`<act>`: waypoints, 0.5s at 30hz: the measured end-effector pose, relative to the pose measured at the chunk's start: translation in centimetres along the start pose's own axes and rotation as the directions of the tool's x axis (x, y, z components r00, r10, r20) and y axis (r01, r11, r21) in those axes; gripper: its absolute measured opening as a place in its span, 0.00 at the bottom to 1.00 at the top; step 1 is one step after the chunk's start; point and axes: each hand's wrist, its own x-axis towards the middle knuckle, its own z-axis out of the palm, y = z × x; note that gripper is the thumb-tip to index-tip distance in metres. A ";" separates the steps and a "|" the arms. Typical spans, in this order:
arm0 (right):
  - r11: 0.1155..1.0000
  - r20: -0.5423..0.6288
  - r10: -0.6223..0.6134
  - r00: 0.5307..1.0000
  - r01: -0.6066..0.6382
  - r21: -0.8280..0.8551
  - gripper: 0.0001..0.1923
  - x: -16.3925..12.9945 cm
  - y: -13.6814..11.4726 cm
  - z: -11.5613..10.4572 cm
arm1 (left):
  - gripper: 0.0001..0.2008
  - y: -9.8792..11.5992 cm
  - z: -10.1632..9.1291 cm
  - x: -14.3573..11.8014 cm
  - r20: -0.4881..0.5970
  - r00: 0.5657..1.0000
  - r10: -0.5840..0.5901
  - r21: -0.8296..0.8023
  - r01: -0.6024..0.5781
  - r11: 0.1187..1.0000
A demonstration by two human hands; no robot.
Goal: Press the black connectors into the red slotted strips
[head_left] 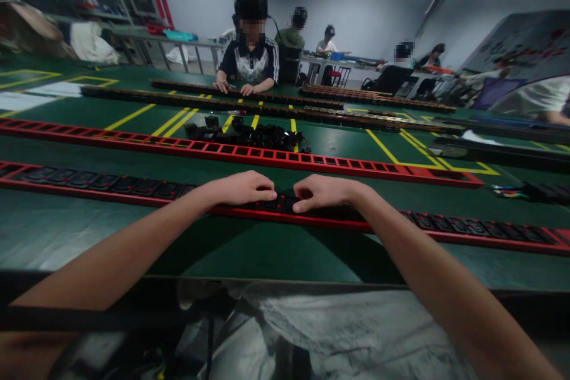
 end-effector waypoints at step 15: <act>0.992 0.049 -0.067 0.997 0.061 0.115 0.24 0.9 0.4 -0.1 | 0.20 0.1 -0.1 -0.1 -0.006 1.000 0.010 0.015 -0.010 1.000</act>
